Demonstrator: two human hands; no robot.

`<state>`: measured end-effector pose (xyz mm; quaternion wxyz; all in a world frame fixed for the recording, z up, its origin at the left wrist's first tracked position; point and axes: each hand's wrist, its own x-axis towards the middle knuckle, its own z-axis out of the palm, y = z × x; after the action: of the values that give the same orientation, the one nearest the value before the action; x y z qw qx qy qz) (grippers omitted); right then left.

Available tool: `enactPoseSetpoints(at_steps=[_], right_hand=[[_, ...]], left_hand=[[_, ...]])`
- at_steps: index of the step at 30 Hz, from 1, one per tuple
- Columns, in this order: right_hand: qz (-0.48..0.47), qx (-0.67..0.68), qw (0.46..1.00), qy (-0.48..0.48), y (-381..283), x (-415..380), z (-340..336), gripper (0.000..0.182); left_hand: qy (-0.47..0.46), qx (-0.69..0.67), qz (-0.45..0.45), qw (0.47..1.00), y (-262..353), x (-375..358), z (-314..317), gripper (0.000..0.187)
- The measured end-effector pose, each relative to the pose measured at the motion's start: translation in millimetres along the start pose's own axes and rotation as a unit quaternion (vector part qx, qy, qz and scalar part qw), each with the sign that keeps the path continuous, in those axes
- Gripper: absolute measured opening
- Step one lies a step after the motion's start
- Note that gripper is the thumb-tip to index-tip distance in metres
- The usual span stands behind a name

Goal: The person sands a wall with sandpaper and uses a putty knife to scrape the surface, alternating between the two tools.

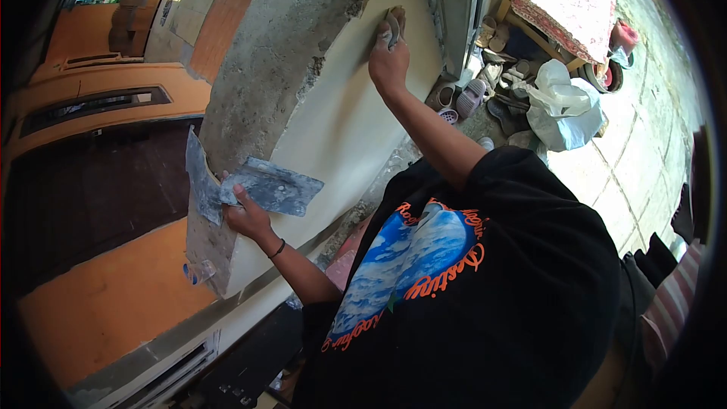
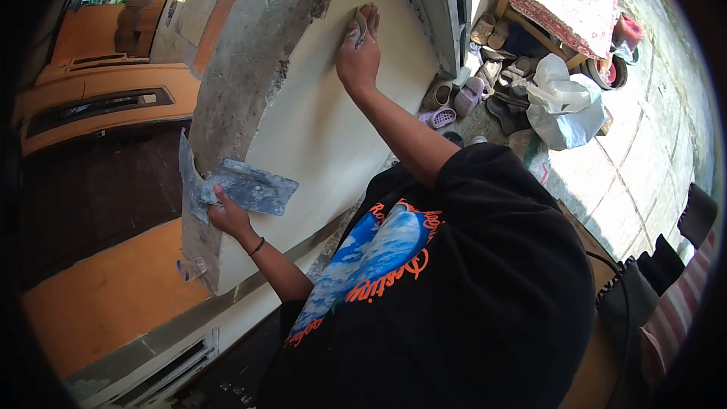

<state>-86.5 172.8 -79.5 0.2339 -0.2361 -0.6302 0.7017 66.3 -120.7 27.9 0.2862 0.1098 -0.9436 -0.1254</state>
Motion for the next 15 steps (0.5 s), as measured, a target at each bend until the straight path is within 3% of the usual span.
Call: enactPoseSetpoints(at_steps=[1, 2, 4, 5, 7, 8, 11, 12, 15], right_hand=[[0.068, 0.004, 0.998, -0.015, 2, 11, -4, 0.046], [0.072, 0.002, 0.997, -0.018, 4, 16, -7, 0.046], [0.226, 0.098, 0.968, -0.042, -14, 29, -13, 0.046], [0.221, 0.102, 0.969, -0.037, -19, 20, -10, 0.046], [0.025, 0.0, 1.0, -0.003, -24, -19, -2, 0.045], [0.011, -0.02, 1.0, -0.001, -18, -17, -2, 0.043], [0.08, -0.029, 0.995, 0.054, 17, 34, -3, 0.043], [0.184, 0.007, 0.982, 0.05, 18, 50, -8, 0.042], [0.189, 0.012, 0.978, 0.083, 20, 50, -3, 0.038]], left_hand=[[0.006, -0.014, 0.011, 1.0, 2, -2, -2, 0.053], [0.003, -0.011, 0.008, 1.0, -2, -5, -4, 0.053], [0.0, 0.033, 0.002, 0.999, -12, -3, -1, 0.053], [0.002, 0.028, 0.008, 1.0, -13, 1, 3, 0.053], [-0.006, 0.033, -0.01, 0.999, -11, -2, 0, 0.053], [-0.002, 0.014, -0.016, 1.0, -5, -3, -1, 0.052], [-0.022, 0.02, -0.032, 0.999, -24, -4, 2, 0.051], [-0.023, 0.021, -0.032, 0.999, -21, -5, 0, 0.051], [-0.005, 0.011, -0.017, 1.0, -14, 1, 4, 0.051]])
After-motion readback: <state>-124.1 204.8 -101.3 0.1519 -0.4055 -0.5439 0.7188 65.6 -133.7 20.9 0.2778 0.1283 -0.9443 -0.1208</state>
